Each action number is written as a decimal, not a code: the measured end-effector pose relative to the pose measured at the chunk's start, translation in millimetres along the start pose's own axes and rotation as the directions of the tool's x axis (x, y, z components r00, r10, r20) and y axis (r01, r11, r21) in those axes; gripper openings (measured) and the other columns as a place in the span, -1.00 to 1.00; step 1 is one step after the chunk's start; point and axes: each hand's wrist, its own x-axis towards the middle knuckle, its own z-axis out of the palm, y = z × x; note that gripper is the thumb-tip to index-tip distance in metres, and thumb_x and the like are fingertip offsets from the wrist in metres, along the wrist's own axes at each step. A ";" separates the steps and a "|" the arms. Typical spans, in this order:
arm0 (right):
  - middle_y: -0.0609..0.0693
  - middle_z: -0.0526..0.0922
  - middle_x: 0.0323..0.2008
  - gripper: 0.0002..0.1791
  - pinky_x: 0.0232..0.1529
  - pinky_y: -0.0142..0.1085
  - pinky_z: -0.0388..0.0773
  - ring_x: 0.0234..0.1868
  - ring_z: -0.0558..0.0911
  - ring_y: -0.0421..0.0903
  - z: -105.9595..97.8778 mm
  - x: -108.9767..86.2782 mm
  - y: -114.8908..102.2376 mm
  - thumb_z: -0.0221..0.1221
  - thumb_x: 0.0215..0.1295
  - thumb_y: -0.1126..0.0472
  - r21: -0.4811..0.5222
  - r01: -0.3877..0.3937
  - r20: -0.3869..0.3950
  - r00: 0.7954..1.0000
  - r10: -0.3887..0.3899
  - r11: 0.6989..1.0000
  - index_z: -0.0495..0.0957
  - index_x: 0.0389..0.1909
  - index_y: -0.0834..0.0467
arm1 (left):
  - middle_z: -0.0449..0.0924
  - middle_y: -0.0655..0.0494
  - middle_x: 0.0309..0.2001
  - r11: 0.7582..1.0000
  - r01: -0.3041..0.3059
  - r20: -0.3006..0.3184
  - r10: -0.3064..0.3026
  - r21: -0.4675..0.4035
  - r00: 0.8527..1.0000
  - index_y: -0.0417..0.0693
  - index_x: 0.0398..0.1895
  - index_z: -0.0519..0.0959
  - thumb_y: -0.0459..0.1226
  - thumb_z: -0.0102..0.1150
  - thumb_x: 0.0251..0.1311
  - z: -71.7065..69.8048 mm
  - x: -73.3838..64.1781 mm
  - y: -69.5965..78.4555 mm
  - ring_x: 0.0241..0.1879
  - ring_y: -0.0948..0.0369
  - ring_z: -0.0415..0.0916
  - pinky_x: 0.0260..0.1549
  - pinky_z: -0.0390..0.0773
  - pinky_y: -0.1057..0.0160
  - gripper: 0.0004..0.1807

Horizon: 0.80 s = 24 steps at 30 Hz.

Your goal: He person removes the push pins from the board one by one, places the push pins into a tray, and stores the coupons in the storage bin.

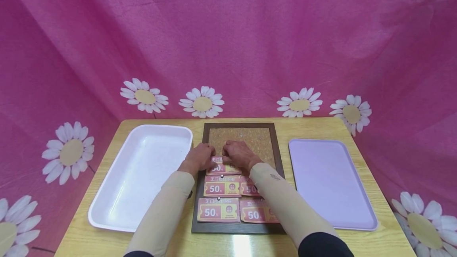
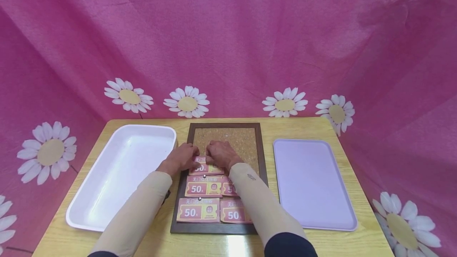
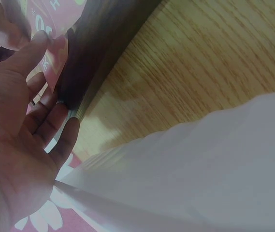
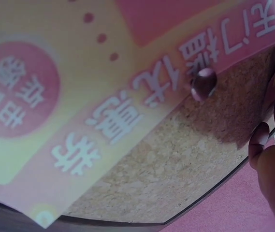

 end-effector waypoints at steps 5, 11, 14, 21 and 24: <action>-0.20 0.53 -0.32 -0.88 -0.18 -0.35 0.50 -0.34 0.50 -0.25 0.1 0.3 0.8 0.22 0.17 0.06 -0.003 0.000 0.001 1.000 0.000 1.000 0.60 -0.29 -0.03 | 0.55 0.09 -0.11 1.000 0.000 -0.007 0.000 -0.007 1.000 0.08 -0.02 0.58 0.04 0.33 0.07 1.3 1.5 -0.5 -0.09 0.13 0.42 0.03 0.49 0.10 -0.56; -0.20 0.52 -0.32 -0.89 -0.17 -0.36 0.50 -0.34 0.50 -0.26 -1.7 0.0 0.2 0.21 0.15 0.07 0.001 -0.004 0.009 1.000 0.004 1.000 0.60 -0.30 -0.04 | 0.56 0.09 -0.10 1.000 0.012 -0.005 -0.012 -0.020 1.000 0.08 -0.02 0.58 0.03 0.33 0.07 0.2 0.9 0.4 -0.08 0.13 0.42 0.03 0.49 0.09 -0.56; -0.21 0.52 -0.32 -0.90 -0.18 -0.37 0.49 -0.33 0.50 -0.26 -2.6 -0.3 -0.6 0.20 0.18 0.08 0.017 -0.021 0.024 1.000 0.020 1.000 0.60 -0.30 -0.04 | 0.56 0.09 -0.10 1.000 0.014 -0.004 -0.014 -0.028 1.000 0.08 -0.03 0.58 0.04 0.34 0.06 -0.5 -0.5 0.8 -0.08 0.12 0.43 0.03 0.49 0.08 -0.56; -0.21 0.51 -0.34 -0.95 -0.23 -0.38 0.48 -0.36 0.50 -0.25 -6.8 -1.6 0.5 0.19 0.21 0.10 0.096 -0.051 0.017 0.999 0.050 0.994 0.57 -0.33 -0.04 | 0.54 0.11 -0.12 0.999 0.026 0.004 -0.026 -0.019 1.000 0.09 -0.04 0.58 0.05 0.33 0.07 -0.8 -0.4 2.6 -0.08 0.15 0.41 0.04 0.48 0.10 -0.57; -0.22 0.50 -0.35 -0.96 -0.27 -0.40 0.47 -0.38 0.49 -0.26 -8.1 -2.9 0.9 0.20 0.21 0.09 0.138 -0.063 0.028 0.998 0.060 0.988 0.57 -0.36 -0.05 | 0.54 0.12 -0.14 0.999 0.020 0.004 -0.020 -0.027 1.000 0.10 -0.05 0.58 0.05 0.34 0.06 -1.6 -1.5 2.9 -0.08 0.15 0.41 0.04 0.48 0.10 -0.58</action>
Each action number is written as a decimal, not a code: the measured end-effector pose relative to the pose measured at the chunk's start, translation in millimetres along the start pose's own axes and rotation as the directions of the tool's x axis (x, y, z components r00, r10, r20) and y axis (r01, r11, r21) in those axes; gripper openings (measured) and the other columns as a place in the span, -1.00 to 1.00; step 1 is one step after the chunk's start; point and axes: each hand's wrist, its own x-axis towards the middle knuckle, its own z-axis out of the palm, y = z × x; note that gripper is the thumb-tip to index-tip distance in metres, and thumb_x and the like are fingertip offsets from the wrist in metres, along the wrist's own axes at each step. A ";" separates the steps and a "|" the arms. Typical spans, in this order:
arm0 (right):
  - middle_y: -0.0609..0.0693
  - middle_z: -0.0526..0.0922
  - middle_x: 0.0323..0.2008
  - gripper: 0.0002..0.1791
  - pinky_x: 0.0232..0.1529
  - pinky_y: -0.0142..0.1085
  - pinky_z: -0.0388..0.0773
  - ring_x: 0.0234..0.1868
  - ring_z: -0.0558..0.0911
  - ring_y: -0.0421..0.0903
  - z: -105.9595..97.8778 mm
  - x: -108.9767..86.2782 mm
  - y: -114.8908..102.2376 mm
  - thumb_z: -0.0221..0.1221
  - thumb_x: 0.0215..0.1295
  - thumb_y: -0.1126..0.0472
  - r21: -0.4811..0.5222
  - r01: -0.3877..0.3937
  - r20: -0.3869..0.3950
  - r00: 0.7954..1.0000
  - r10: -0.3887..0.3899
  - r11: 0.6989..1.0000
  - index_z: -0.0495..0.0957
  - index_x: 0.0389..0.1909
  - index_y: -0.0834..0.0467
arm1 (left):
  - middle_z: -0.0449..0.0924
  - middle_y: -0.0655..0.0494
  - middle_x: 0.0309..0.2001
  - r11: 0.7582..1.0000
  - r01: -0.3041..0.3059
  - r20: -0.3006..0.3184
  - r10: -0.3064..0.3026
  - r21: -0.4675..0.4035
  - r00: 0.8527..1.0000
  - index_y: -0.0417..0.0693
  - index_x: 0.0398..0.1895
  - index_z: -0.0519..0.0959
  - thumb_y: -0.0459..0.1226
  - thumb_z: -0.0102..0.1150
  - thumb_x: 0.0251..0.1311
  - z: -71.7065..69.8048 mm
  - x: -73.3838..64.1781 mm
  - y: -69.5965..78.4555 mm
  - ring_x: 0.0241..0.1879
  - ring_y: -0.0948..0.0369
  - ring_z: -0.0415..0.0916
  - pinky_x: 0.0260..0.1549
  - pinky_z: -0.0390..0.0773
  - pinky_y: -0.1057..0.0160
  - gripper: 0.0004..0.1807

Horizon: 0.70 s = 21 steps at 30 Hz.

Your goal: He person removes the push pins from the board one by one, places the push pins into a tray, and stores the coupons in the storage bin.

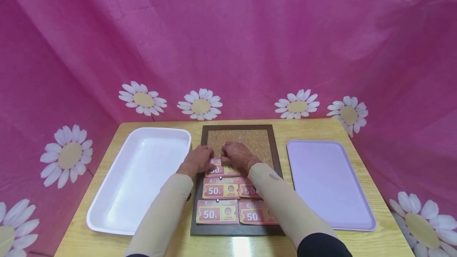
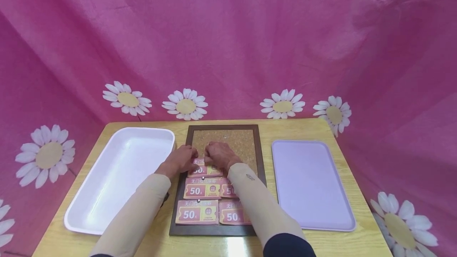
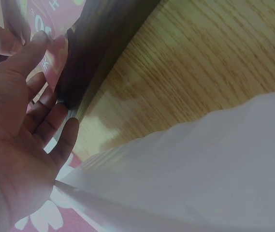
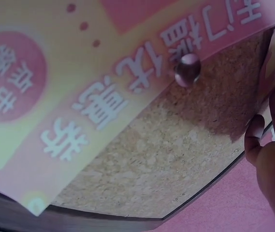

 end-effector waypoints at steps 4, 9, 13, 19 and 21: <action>-0.22 0.50 -0.36 -0.96 -0.32 -0.41 0.45 -0.38 0.49 -0.25 -0.5 -1.5 -0.8 0.20 0.21 0.07 0.050 -0.025 0.016 1.000 0.024 0.998 0.56 -0.39 -0.07 | 0.55 0.12 -0.15 1.000 -0.009 -0.007 0.009 -0.005 1.000 0.10 -0.06 0.57 0.03 0.35 0.06 -0.1 -1.0 -0.3 -0.10 0.14 0.41 0.02 0.48 0.08 -0.58; -0.20 0.52 -0.37 -0.96 -0.30 -0.39 0.46 -0.36 0.50 -0.24 -3.3 -4.3 -0.9 0.22 0.21 0.09 0.096 -0.050 0.038 0.998 0.046 0.994 0.55 -0.40 -0.09 | 0.55 0.13 -0.17 1.000 -0.008 -0.012 0.008 -0.020 1.000 0.13 -0.05 0.55 -0.01 0.37 0.05 0.1 -1.3 1.1 -0.13 0.13 0.40 -0.02 0.48 0.07 -0.60; -0.19 0.53 -0.38 -0.95 -0.29 -0.40 0.47 -0.36 0.51 -0.24 -6.1 -6.1 0.8 0.22 0.21 0.09 0.108 -0.053 0.039 0.998 0.049 0.993 0.57 -0.41 -0.07 | 0.53 0.14 -0.21 0.999 -0.003 0.003 0.003 -0.043 1.000 0.14 -0.12 0.55 -0.03 0.37 0.05 0.3 0.6 2.2 -0.14 0.13 0.39 -0.04 0.46 0.08 -0.66; -0.18 0.53 -0.41 -0.95 -0.34 -0.39 0.46 -0.39 0.51 -0.23 -11.7 -8.3 5.1 0.22 0.14 0.10 0.103 -0.060 0.027 0.998 0.058 0.993 0.58 -0.44 -0.04 | 0.54 0.18 -0.30 0.998 -0.011 0.017 0.012 -0.062 1.000 0.14 -0.18 0.53 -0.04 0.37 0.05 -1.7 2.3 2.8 -0.22 0.14 0.41 -0.14 0.44 0.10 -0.69; -0.17 0.54 -0.42 -0.97 -0.34 -0.38 0.46 -0.40 0.51 -0.22 -13.7 -8.4 5.6 0.23 0.12 0.13 0.105 -0.066 0.023 0.998 0.064 0.992 0.58 -0.45 -0.04 | 0.54 0.19 -0.33 0.997 -0.018 0.017 0.019 -0.070 1.000 0.15 -0.19 0.52 -0.04 0.37 0.05 -1.9 2.4 2.0 -0.26 0.15 0.42 -0.17 0.43 0.10 -0.69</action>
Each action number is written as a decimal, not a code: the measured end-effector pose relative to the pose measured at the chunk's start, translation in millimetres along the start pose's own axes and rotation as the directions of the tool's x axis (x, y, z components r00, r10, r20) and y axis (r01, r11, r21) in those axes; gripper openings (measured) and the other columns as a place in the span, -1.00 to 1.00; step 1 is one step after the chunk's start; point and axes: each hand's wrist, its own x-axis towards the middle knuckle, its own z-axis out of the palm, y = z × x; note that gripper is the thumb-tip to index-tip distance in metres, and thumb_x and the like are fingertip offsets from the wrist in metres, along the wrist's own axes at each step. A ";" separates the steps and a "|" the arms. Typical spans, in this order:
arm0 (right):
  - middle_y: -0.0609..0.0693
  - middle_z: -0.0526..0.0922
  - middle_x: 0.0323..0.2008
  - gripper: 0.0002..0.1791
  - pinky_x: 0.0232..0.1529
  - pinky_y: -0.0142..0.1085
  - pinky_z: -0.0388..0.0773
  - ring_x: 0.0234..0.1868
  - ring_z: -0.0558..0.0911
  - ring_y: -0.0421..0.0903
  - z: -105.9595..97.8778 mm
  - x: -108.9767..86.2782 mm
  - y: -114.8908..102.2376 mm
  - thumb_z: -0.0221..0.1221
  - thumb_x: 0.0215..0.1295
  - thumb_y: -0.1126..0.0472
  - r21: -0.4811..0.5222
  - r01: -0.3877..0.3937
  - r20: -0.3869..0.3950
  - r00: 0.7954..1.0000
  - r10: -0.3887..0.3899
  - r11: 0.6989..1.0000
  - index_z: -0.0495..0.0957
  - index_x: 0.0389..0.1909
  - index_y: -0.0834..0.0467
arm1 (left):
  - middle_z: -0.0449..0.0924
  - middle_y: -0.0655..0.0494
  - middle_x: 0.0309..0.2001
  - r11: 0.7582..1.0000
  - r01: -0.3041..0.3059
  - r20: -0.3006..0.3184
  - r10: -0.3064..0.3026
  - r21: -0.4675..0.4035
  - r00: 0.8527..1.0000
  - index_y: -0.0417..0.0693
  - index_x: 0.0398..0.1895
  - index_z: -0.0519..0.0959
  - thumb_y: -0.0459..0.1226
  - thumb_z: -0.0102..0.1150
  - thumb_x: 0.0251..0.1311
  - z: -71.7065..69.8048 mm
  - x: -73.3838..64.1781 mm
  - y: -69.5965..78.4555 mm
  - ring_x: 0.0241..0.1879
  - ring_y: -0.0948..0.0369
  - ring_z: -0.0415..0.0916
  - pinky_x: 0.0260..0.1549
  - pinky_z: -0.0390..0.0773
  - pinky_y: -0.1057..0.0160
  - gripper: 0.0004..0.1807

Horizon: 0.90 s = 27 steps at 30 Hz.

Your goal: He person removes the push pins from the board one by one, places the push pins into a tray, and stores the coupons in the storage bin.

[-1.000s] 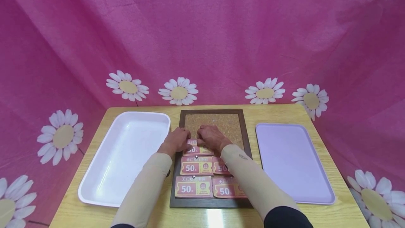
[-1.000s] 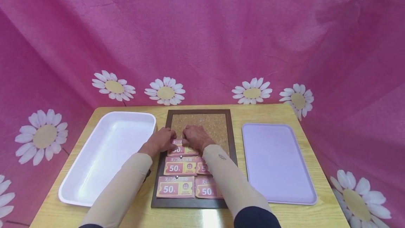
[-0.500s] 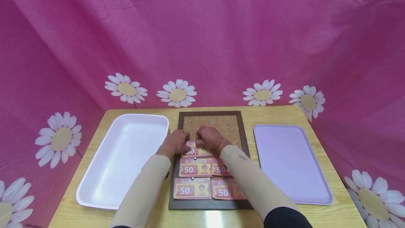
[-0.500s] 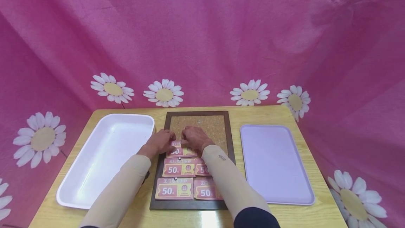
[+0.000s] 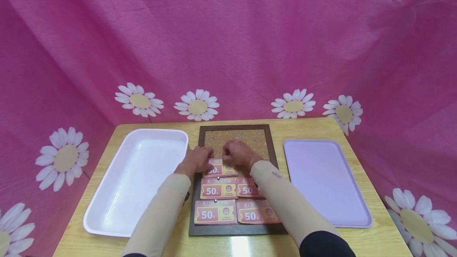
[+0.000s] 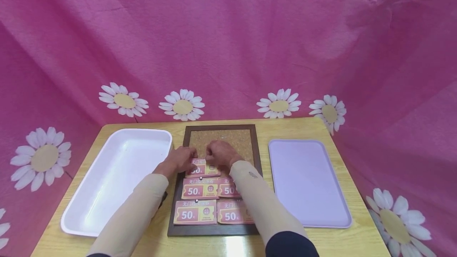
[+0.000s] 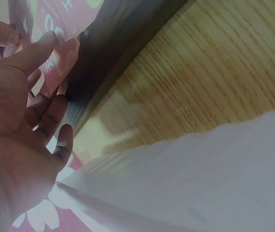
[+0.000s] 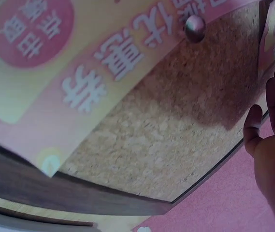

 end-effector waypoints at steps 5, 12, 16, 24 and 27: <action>-0.17 0.55 -0.46 -0.96 -0.32 -0.37 0.46 -0.41 0.51 -0.22 -2.4 -0.4 2.6 0.24 0.12 0.12 -0.009 0.005 -0.021 1.000 -0.006 1.000 0.58 -0.46 -0.03 | 0.53 0.23 -0.35 1.000 -0.025 -0.003 0.024 -0.011 1.000 0.18 -0.22 0.47 -0.05 0.36 0.06 1.1 0.2 0.3 -0.28 0.16 0.43 -0.10 0.39 0.05 -0.71; -0.17 0.54 -0.45 -0.94 -0.26 -0.34 0.45 -0.39 0.49 -0.21 -3.5 -2.7 9.8 0.23 0.09 0.10 -0.046 0.002 -0.048 0.999 -0.004 0.999 0.55 -0.51 -0.06 | 0.56 0.25 -0.29 0.998 -0.046 0.022 0.047 -0.035 0.999 0.23 -0.34 0.54 -0.17 0.30 0.06 3.5 -0.6 1.3 -0.22 0.17 0.44 0.04 0.33 -0.04 -0.87; -0.18 0.53 -0.44 -0.94 -0.26 -0.33 0.46 -0.38 0.50 -0.21 -6.6 -5.6 14.9 0.21 0.09 0.09 -0.043 -0.025 -0.046 0.999 0.023 0.999 0.55 -0.53 -0.10 | 0.55 0.25 -0.24 0.999 -0.018 0.047 0.020 -0.049 0.999 0.27 -0.35 0.55 -0.15 0.28 0.09 5.3 0.7 1.6 -0.19 0.17 0.45 0.08 0.31 -0.04 -0.90; -0.20 0.56 -0.45 -0.92 -0.26 -0.34 0.47 -0.39 0.52 -0.22 -11.8 -9.7 25.1 0.24 0.06 0.04 -0.045 -0.055 -0.027 0.998 0.054 0.997 0.54 -0.54 -0.12 | 0.60 0.24 -0.17 0.995 -0.011 0.043 0.015 -0.100 0.999 0.23 -0.24 0.59 -0.16 0.29 0.05 5.0 2.2 0.1 -0.16 0.17 0.49 0.10 0.32 -0.04 -0.82; -0.20 0.57 -0.47 -0.91 -0.25 -0.33 0.47 -0.39 0.52 -0.21 -14.3 -11.3 27.9 0.25 0.04 0.04 -0.041 -0.063 -0.031 0.998 0.062 0.997 0.54 -0.55 -0.13 | 0.61 0.21 -0.17 0.992 -0.028 0.022 0.030 -0.121 0.999 0.18 -0.21 0.59 -0.19 0.31 0.00 4.2 1.4 -0.2 -0.18 0.18 0.51 0.04 0.41 0.02 -0.76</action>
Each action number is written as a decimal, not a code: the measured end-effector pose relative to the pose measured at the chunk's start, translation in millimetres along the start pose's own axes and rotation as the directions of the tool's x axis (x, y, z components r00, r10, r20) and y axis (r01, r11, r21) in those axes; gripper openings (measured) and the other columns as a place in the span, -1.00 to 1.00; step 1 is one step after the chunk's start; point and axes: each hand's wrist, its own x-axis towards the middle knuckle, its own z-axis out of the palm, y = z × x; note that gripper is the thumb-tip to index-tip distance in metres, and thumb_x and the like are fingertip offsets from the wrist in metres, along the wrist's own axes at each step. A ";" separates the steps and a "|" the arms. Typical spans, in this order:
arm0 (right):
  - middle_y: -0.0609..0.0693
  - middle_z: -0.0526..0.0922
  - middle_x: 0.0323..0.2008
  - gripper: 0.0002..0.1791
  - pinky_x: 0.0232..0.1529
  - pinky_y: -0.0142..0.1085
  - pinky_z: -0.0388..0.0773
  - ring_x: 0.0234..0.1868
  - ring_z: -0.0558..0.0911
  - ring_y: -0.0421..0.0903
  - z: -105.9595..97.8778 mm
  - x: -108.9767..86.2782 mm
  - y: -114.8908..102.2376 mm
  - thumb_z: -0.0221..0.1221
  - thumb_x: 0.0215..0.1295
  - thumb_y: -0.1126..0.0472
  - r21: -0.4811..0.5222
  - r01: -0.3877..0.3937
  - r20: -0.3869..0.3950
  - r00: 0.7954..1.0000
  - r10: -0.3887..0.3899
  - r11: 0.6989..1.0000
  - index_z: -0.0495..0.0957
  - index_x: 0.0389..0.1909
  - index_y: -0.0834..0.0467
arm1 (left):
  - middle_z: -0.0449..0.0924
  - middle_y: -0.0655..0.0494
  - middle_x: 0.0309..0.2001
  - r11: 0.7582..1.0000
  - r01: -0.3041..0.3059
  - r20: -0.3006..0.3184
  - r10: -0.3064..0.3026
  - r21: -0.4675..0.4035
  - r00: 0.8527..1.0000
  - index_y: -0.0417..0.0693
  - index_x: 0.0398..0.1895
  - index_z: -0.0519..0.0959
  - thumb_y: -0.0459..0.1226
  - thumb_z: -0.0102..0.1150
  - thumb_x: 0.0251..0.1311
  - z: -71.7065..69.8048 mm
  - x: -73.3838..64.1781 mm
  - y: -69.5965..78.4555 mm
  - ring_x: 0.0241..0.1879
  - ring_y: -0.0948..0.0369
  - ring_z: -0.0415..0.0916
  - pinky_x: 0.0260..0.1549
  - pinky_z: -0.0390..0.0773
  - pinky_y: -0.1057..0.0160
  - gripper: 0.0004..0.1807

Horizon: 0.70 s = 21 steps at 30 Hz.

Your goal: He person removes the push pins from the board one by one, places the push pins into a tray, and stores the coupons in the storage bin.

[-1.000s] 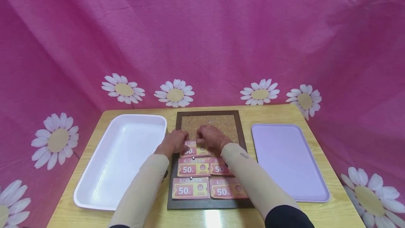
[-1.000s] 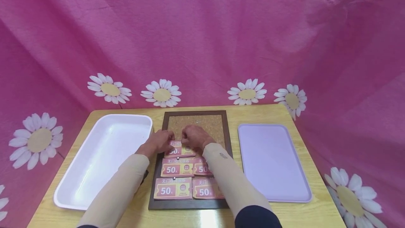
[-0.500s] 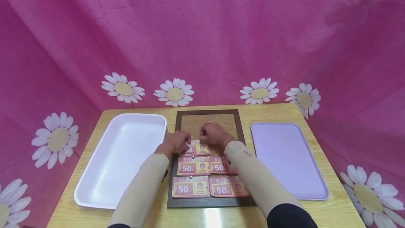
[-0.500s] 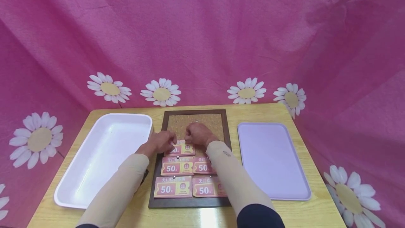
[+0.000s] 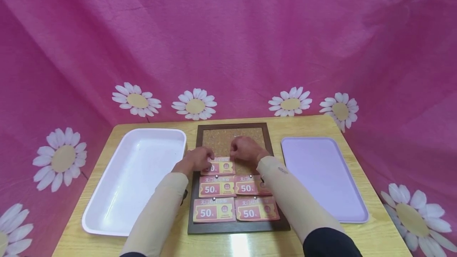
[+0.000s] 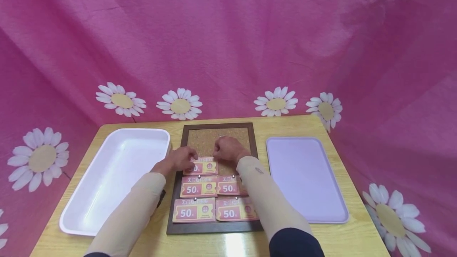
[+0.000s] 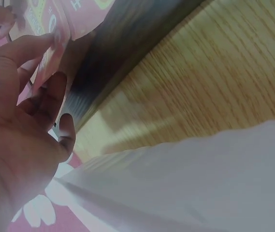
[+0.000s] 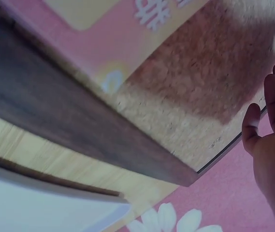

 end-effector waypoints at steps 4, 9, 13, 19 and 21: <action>-0.20 0.57 -0.49 -0.93 -0.26 -0.32 0.47 -0.41 0.52 -0.20 -5.4 -3.3 3.9 0.23 0.05 0.04 -0.021 0.006 -0.011 1.000 -0.006 1.000 0.54 -0.53 -0.11 | 0.61 0.14 -0.16 0.995 0.006 0.000 -0.006 -0.101 1.000 0.09 -0.17 0.59 -0.27 0.33 -0.02 -3.1 -2.8 2.9 -0.19 0.17 0.51 -0.01 0.48 0.10 -0.71; -0.18 0.57 -0.47 -0.94 -0.25 -0.31 0.47 -0.39 0.52 -0.20 -13.0 -8.0 11.0 0.20 0.09 0.06 -0.053 -0.001 -0.003 1.000 0.001 0.999 0.55 -0.51 -0.09 | 0.59 0.06 -0.14 0.983 -0.011 -0.010 0.009 -0.183 1.000 0.01 -0.13 0.59 -0.37 0.30 -0.02 -7.7 -3.9 3.8 -0.16 0.13 0.51 0.02 0.49 0.09 -0.68; -0.16 0.57 -0.46 -0.93 -0.26 -0.30 0.46 -0.38 0.52 -0.17 -17.7 -11.5 16.5 0.21 0.09 0.06 -0.043 -0.059 0.008 0.998 0.059 0.997 0.55 -0.51 -0.09 | 0.61 0.05 -0.09 0.986 -0.025 -0.030 0.021 -0.165 0.999 0.00 -0.13 0.59 -0.38 0.29 0.00 -9.7 -3.9 2.2 -0.09 0.12 0.52 0.06 0.47 0.08 -0.69; -0.16 0.57 -0.47 -0.93 -0.25 -0.28 0.46 -0.38 0.51 -0.16 -20.2 -15.8 27.3 0.20 0.09 0.05 -0.061 -0.096 -0.007 0.995 0.096 0.994 0.57 -0.51 -0.08 | 0.59 0.08 -0.12 0.976 0.009 0.006 -0.008 -0.218 1.000 0.05 -0.14 0.58 -0.39 0.22 0.06 -13.8 -5.7 4.3 -0.07 0.11 0.50 0.10 0.44 0.06 -0.72; -0.16 0.58 -0.47 -0.92 -0.25 -0.28 0.46 -0.39 0.51 -0.17 -21.7 -17.6 30.8 0.20 0.10 0.05 -0.077 -0.096 -0.012 0.995 0.095 0.992 0.58 -0.49 -0.07 | 0.59 0.09 -0.12 0.970 0.016 0.013 -0.013 -0.241 1.000 0.06 -0.13 0.58 -0.39 0.20 0.08 -15.0 -6.4 5.6 -0.06 0.12 0.49 0.12 0.42 0.06 -0.72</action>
